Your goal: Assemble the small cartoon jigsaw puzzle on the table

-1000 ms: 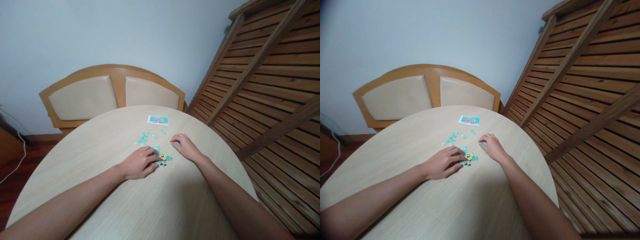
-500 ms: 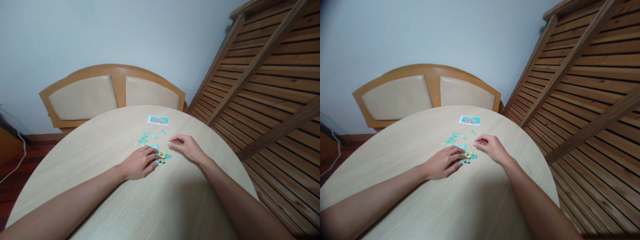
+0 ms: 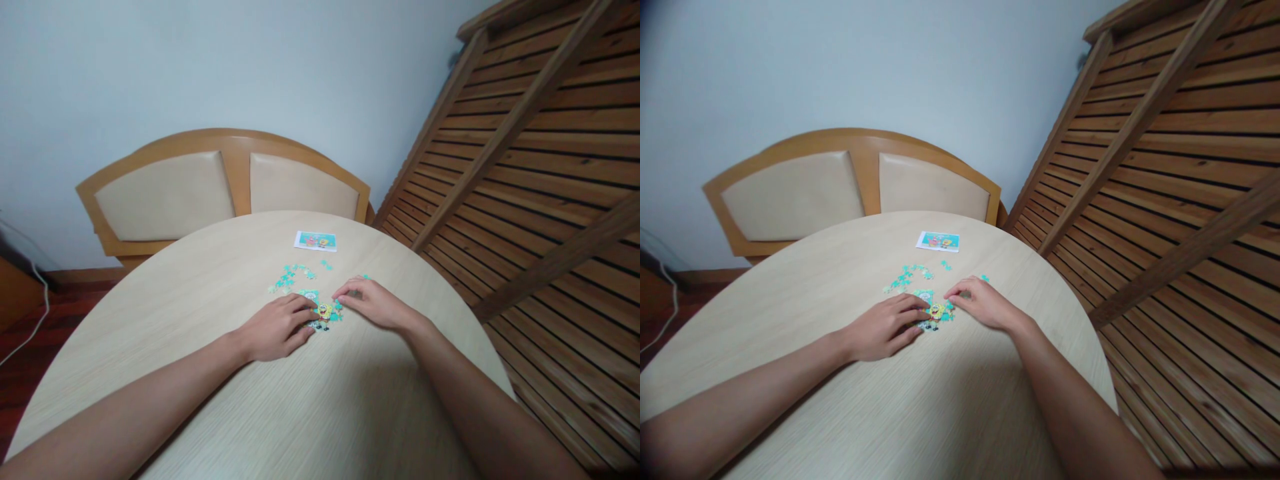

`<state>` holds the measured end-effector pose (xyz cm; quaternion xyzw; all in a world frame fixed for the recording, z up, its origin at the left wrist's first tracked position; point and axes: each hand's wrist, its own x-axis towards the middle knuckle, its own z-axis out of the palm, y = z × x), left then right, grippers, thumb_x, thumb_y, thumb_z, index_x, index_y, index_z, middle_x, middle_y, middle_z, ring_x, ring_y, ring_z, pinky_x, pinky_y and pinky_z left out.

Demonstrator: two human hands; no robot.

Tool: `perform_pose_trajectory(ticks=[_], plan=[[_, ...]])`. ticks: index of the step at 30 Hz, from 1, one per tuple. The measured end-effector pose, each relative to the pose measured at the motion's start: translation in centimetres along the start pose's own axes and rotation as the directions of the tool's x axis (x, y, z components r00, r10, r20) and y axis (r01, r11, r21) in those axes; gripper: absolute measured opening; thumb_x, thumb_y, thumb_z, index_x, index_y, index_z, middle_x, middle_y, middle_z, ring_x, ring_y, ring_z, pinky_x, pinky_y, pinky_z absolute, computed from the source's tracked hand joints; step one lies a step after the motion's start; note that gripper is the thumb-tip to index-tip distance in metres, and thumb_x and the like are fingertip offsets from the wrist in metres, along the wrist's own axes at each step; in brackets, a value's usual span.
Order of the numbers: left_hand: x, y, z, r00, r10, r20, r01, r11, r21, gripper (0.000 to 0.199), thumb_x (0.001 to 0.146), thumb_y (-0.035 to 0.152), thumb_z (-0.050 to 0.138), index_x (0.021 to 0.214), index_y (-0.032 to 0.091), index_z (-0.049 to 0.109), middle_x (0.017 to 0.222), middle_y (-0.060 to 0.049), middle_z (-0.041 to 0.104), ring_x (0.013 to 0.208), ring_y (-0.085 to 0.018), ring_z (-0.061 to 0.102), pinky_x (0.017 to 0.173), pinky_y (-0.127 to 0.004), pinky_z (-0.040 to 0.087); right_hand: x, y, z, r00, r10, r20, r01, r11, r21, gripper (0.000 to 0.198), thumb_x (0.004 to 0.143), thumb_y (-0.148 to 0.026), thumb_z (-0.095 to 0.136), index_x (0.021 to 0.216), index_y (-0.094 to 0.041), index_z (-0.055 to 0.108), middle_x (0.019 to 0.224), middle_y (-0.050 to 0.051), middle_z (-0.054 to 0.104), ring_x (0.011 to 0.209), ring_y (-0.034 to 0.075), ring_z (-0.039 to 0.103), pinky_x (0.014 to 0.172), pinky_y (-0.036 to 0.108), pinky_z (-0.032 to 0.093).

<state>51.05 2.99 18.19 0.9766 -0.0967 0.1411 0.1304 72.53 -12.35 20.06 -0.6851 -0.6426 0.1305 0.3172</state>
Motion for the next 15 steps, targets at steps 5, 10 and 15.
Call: perform_pose_trajectory(ticks=[5, 10, 15], plan=[[0.00, 0.00, 0.01, 1.000, 0.006, -0.007, -0.006, 1.000, -0.005, 0.030, 0.100, 0.029, 0.046, 0.124, 0.021, 0.061, 0.123, -0.010, 0.061, 0.114, -0.024, 0.057, 0.102, -0.042, 0.047, 0.17, 0.56, 0.45, 0.999, -0.021, 0.027, 0.022, 0.998, -0.057, 0.017, 0.093, -0.028, 0.062, 0.097, -0.024, 0.078, 0.097, 0.005, 0.076, 0.099, 0.023, 0.064, 0.095, 0.038, 0.045], [-0.02, 0.08, -0.03, 1.000, 0.009, -0.001, -0.009, 1.000, 0.009, 0.031, 0.101, 0.029, 0.045, 0.126, 0.021, 0.060, 0.123, -0.010, 0.061, 0.115, -0.024, 0.056, 0.103, -0.042, 0.046, 0.20, 0.95, 0.67, 0.999, -0.034, 0.029, 0.036, 0.997, -0.062, 0.018, 0.094, -0.031, 0.062, 0.094, -0.023, 0.078, 0.096, 0.005, 0.076, 0.097, 0.022, 0.064, 0.093, 0.036, 0.045], [0.03, 0.00, 0.05, 1.000, 0.007, 0.004, -0.007, 1.000, 0.008, 0.030, 0.100, 0.029, 0.045, 0.125, 0.020, 0.061, 0.124, -0.010, 0.061, 0.115, -0.024, 0.056, 0.103, -0.041, 0.046, 0.13, 0.89, 0.61, 0.999, -0.042, 0.035, 0.044, 0.996, -0.078, 0.018, 0.094, -0.031, 0.061, 0.095, -0.023, 0.078, 0.097, 0.005, 0.076, 0.098, 0.022, 0.064, 0.094, 0.036, 0.045]])
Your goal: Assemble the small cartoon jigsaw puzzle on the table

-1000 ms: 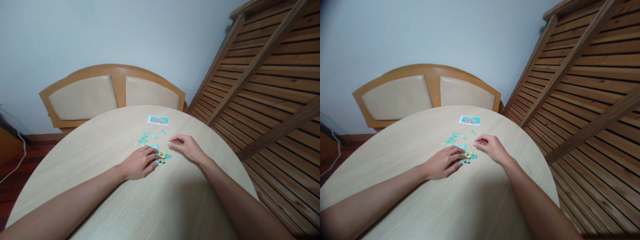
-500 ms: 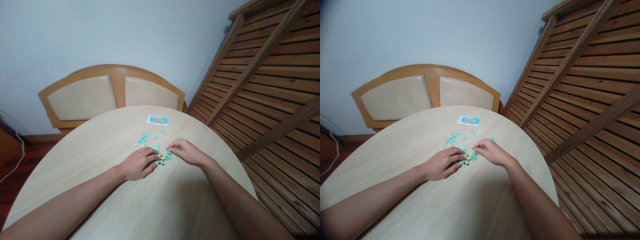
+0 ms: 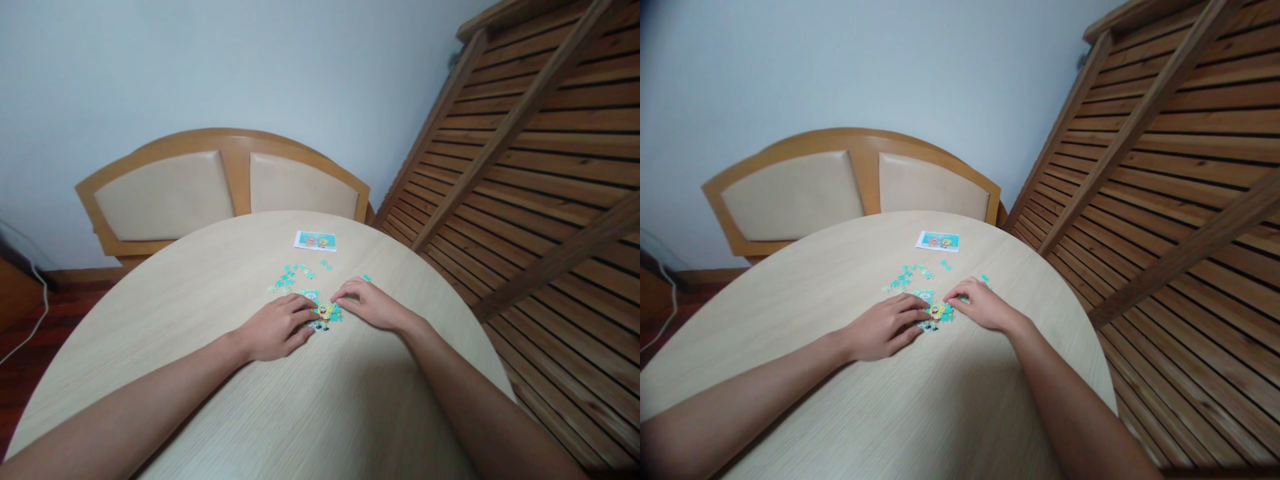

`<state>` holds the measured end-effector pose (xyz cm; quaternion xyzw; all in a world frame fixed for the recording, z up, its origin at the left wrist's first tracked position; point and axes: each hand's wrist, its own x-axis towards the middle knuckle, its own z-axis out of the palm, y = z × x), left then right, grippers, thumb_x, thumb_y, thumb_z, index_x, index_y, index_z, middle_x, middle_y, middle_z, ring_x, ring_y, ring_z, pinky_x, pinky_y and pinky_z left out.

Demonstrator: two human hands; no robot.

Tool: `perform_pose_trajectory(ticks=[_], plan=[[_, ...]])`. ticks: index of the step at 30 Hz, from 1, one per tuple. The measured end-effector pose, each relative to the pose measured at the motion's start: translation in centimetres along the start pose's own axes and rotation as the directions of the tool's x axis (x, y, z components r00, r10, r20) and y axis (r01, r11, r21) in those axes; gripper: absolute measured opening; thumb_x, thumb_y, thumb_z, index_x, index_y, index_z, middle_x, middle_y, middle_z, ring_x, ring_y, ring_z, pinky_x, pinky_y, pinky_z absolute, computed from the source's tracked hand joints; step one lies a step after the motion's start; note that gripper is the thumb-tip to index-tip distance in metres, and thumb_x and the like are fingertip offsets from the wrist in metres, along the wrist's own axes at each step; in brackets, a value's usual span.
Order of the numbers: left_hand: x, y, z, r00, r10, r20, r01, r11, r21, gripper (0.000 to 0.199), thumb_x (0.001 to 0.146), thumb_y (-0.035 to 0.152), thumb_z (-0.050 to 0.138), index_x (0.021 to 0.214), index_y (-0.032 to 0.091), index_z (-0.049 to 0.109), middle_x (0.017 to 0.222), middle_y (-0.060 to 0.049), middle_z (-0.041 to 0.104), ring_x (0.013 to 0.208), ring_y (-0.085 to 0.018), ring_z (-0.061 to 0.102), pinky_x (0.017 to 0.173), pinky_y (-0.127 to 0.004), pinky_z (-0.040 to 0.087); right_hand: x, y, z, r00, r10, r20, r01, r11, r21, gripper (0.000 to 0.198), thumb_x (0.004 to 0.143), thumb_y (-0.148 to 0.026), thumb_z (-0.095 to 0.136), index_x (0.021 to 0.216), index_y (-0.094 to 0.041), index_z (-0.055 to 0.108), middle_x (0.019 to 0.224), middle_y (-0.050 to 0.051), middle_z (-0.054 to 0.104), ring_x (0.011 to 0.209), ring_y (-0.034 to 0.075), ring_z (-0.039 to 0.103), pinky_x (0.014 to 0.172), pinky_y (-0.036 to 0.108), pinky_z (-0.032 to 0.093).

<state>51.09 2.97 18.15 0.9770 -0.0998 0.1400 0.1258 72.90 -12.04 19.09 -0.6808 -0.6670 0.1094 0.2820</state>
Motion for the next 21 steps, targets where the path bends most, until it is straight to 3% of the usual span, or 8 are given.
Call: perform_pose_trajectory(ticks=[9, 21], plan=[[0.00, 0.06, -0.07, 1.000, 0.008, -0.013, -0.008, 1.000, -0.008, 0.030, 0.100, 0.029, 0.045, 0.125, 0.021, 0.061, 0.123, -0.009, 0.062, 0.115, -0.024, 0.057, 0.102, -0.041, 0.047, -0.11, 0.26, -0.05, 1.000, -0.021, -0.015, 0.021, 0.999, -0.035, 0.021, 0.094, -0.030, 0.061, 0.106, -0.023, 0.077, 0.101, 0.007, 0.076, 0.100, 0.021, 0.064, 0.094, 0.036, 0.044], [-0.03, 0.00, -0.04, 1.000, 0.008, -0.001, -0.008, 1.000, -0.002, 0.032, 0.100, 0.029, 0.045, 0.126, 0.021, 0.061, 0.123, -0.010, 0.061, 0.114, -0.024, 0.056, 0.101, -0.041, 0.047, -0.20, 0.49, 0.04, 0.999, -0.048, -0.027, 0.046, 0.996, -0.074, 0.014, 0.086, -0.029, 0.072, 0.097, -0.023, 0.077, 0.094, 0.005, 0.075, 0.097, 0.021, 0.063, 0.092, 0.036, 0.043]])
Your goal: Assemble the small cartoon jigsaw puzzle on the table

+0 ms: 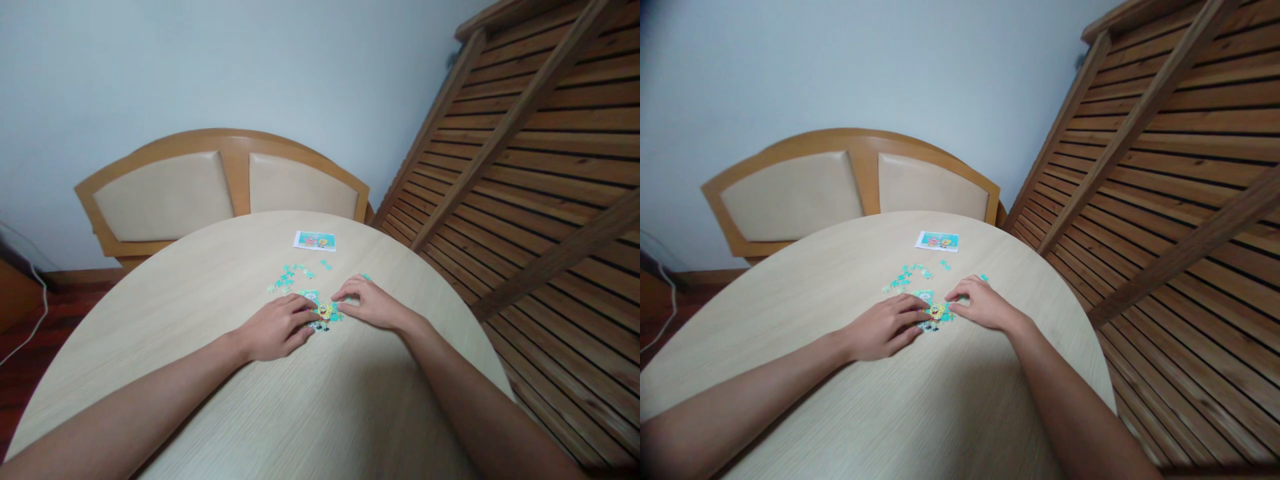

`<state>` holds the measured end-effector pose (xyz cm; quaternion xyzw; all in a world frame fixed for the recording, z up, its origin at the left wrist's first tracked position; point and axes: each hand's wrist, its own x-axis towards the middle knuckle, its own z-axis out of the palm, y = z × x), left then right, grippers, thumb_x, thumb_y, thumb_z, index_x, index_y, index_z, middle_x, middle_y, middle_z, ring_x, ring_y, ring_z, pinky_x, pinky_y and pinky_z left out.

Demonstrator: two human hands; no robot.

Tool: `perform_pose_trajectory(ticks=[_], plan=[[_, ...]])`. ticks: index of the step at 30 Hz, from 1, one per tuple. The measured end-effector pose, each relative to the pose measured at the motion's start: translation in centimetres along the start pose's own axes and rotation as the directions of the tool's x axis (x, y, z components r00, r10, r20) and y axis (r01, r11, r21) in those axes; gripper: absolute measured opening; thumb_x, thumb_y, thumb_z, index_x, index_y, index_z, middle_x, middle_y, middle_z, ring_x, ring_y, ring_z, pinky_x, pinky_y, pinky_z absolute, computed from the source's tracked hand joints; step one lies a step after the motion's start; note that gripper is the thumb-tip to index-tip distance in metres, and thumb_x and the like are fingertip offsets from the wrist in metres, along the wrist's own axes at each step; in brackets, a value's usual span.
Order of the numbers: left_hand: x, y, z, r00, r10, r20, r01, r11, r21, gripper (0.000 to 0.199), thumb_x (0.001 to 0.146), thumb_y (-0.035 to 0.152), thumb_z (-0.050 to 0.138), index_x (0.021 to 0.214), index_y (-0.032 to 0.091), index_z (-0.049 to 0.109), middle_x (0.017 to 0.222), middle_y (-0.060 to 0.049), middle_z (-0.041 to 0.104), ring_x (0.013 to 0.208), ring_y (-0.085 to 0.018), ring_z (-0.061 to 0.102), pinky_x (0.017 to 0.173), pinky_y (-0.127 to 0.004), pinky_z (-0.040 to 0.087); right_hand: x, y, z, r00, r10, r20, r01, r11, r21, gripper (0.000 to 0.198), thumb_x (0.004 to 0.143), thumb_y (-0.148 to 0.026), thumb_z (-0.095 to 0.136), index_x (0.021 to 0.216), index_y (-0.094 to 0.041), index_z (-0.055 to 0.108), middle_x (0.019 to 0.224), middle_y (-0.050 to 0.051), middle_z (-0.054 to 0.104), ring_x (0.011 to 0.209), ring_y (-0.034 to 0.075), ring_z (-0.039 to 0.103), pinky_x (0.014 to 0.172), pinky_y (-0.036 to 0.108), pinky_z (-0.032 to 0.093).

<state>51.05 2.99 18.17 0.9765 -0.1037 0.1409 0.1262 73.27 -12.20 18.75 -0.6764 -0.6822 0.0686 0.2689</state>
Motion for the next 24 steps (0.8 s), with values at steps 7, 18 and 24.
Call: perform_pose_trajectory(ticks=[7, 18, 24], plan=[[0.09, 0.04, -0.04, 1.000, 0.006, -0.014, -0.006, 1.000, -0.014, 0.031, 0.100, 0.029, 0.046, 0.125, 0.022, 0.062, 0.122, -0.009, 0.062, 0.113, -0.024, 0.057, 0.100, -0.041, 0.048, -0.21, 0.27, 0.17, 1.000, -0.006, 0.004, 0.006, 1.000, -0.027, 0.013, 0.085, -0.029, 0.072, 0.096, -0.024, 0.076, 0.095, 0.004, 0.072, 0.101, 0.022, 0.059, 0.094, 0.037, 0.042], [0.01, -0.01, -0.08, 1.000, 0.005, -0.009, -0.005, 1.000, -0.011, 0.032, 0.100, 0.029, 0.045, 0.127, 0.022, 0.061, 0.123, -0.010, 0.061, 0.114, -0.024, 0.057, 0.101, -0.041, 0.047, -0.20, 0.13, 0.06, 1.000, 0.008, 0.023, -0.007, 0.999, -0.053, 0.011, 0.085, -0.030, 0.071, 0.093, -0.023, 0.074, 0.097, 0.005, 0.072, 0.103, 0.023, 0.059, 0.095, 0.038, 0.041], [0.02, 0.00, -0.06, 1.000, 0.007, -0.015, -0.008, 1.000, -0.016, 0.032, 0.100, 0.029, 0.045, 0.127, 0.022, 0.061, 0.122, -0.010, 0.062, 0.113, -0.024, 0.058, 0.100, -0.041, 0.048, -0.15, 0.00, 0.19, 1.000, 0.011, 0.027, -0.010, 0.998, -0.059, 0.013, 0.084, -0.031, 0.072, 0.094, -0.023, 0.073, 0.098, 0.005, 0.072, 0.103, 0.023, 0.060, 0.096, 0.039, 0.041]])
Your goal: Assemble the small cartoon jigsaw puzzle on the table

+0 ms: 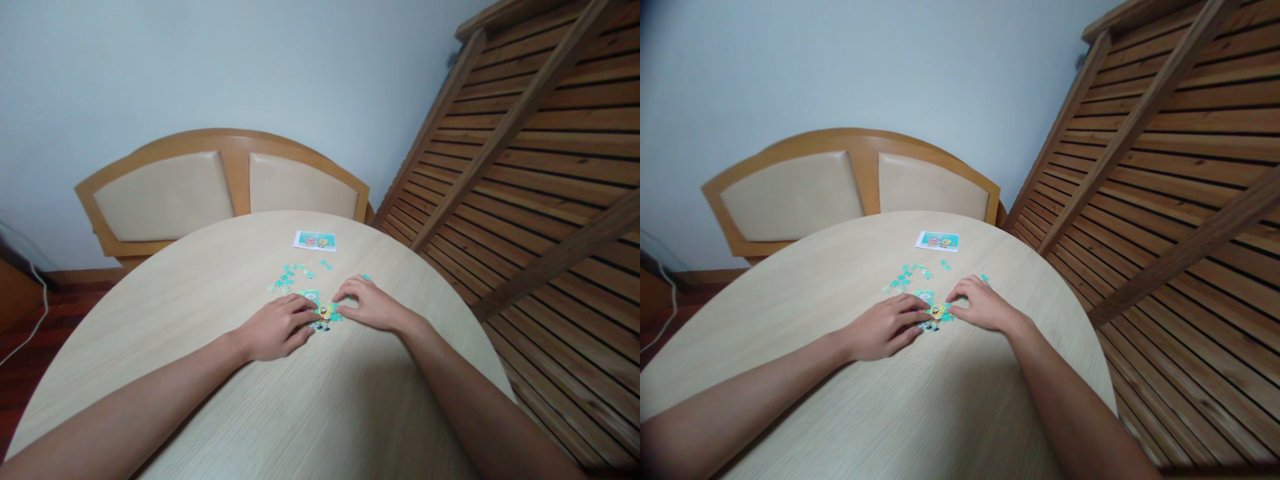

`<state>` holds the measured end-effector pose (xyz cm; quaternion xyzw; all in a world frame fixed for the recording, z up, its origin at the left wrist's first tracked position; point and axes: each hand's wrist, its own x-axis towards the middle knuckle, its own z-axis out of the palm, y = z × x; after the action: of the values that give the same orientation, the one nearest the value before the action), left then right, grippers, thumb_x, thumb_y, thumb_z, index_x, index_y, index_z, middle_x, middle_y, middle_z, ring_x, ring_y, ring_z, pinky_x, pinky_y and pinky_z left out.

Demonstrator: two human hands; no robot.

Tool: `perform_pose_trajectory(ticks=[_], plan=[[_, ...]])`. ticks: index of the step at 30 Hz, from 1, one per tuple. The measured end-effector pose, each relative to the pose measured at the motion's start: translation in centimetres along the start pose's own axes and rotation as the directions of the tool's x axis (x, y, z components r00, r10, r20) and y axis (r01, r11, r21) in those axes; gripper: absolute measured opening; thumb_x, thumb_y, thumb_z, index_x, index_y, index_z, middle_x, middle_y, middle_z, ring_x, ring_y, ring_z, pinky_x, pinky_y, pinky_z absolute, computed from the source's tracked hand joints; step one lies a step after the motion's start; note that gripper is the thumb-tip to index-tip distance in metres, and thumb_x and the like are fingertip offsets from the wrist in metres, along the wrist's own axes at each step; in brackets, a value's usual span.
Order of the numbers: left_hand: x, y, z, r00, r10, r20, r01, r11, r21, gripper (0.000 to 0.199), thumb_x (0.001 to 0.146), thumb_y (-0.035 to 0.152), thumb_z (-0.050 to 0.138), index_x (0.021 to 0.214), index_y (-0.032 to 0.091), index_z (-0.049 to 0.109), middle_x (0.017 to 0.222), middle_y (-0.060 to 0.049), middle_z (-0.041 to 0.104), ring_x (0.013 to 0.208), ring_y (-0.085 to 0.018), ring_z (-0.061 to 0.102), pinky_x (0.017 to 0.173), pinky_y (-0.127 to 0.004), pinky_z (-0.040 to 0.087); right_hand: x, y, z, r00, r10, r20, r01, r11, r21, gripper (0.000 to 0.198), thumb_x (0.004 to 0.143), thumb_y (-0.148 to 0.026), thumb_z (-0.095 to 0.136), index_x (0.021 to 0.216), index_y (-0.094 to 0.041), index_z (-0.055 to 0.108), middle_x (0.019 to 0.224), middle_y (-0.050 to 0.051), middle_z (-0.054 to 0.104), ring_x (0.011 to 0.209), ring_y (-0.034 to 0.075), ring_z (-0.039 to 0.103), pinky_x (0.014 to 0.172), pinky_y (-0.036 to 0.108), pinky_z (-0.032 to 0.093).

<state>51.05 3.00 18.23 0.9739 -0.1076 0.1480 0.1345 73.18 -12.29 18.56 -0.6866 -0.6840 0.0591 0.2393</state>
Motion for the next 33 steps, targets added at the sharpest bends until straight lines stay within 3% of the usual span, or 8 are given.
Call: perform_pose_trajectory(ticks=[3, 6, 10, 13, 23, 33], plan=[[0.0, 0.0, 0.0, 1.000, -0.004, -0.001, 0.004, 1.000, -0.002, 0.032, 0.100, 0.029, 0.045, 0.126, 0.023, 0.062, 0.123, -0.009, 0.062, 0.114, -0.024, 0.057, 0.100, -0.041, 0.048, 0.1, 0.1, -0.2, 1.000, 0.008, -0.016, -0.008, 1.000, -0.007, 0.012, 0.086, -0.030, 0.069, 0.095, -0.022, 0.073, 0.098, 0.005, 0.073, 0.101, 0.023, 0.061, 0.094, 0.037, 0.043], [0.0, 0.0, 0.0, 1.000, -0.006, 0.008, 0.006, 1.000, -0.003, 0.031, 0.100, 0.029, 0.045, 0.127, 0.023, 0.061, 0.124, -0.009, 0.061, 0.115, -0.024, 0.057, 0.101, -0.041, 0.047, -0.2, 1.0, -1.2, 0.985, 0.129, -0.115, -0.132, 0.991, -0.020, 0.017, 0.091, -0.028, 0.060, 0.097, -0.019, 0.073, 0.099, 0.007, 0.073, 0.095, 0.022, 0.064, 0.088, 0.034, 0.046], [0.0, 0.0, 0.0, 1.000, -0.001, 0.021, 0.001, 1.000, 0.001, 0.032, 0.100, 0.028, 0.044, 0.128, 0.022, 0.060, 0.125, -0.010, 0.060, 0.116, -0.024, 0.056, 0.102, -0.041, 0.047, -1.3, 3.7, -3.0, 0.862, 0.408, -0.300, -0.425, 0.905, 0.007, 0.022, 0.091, -0.028, 0.057, 0.097, -0.017, 0.074, 0.091, 0.008, 0.074, 0.083, 0.022, 0.067, 0.075, 0.032, 0.048], [0.0, 0.0, 0.0, 1.000, -0.002, 0.016, 0.002, 1.000, -0.002, 0.033, 0.100, 0.028, 0.044, 0.128, 0.022, 0.060, 0.126, -0.010, 0.060, 0.117, -0.024, 0.056, 0.103, -0.042, 0.047, -2.3, 5.5, -4.1, 0.805, 0.520, -0.287, -0.537, 0.843, 0.023, 0.021, 0.087, -0.029, 0.060, 0.094, -0.016, 0.075, 0.087, 0.008, 0.075, 0.079, 0.022, 0.067, 0.072, 0.031, 0.048], [0.0, -0.1, 0.1, 1.000, 0.010, -0.002, -0.010, 1.000, -0.017, 0.033, 0.099, 0.029, 0.045, 0.128, 0.023, 0.060, 0.125, -0.009, 0.061, 0.116, -0.024, 0.057, 0.102, -0.043, 0.048, -3.3, 5.6, -4.8, 0.827, 0.562, 0.025, -0.562, 0.824, 0.066, 0.028, 0.070, -0.041, 0.076, 0.084, -0.016, 0.073, 0.073, 0.004, 0.069, 0.063, 0.016, 0.060, 0.056, 0.026, 0.042], [0.0, 0.0, -0.1, 1.000, 0.017, 0.018, -0.017, 1.000, -0.024, 0.034, 0.100, 0.028, 0.046, 0.131, 0.024, 0.059, 0.126, -0.009, 0.061, 0.117, -0.025, 0.056, 0.103, -0.042, 0.047, -2.3, 4.2, -3.6, 0.845, 0.534, -0.014, -0.533, 0.844, 0.058, 0.029, 0.079, -0.045, 0.068, 0.078, -0.017, 0.073, 0.071, 0.005, 0.069, 0.064, 0.017, 0.060, 0.055, 0.027, 0.038]])
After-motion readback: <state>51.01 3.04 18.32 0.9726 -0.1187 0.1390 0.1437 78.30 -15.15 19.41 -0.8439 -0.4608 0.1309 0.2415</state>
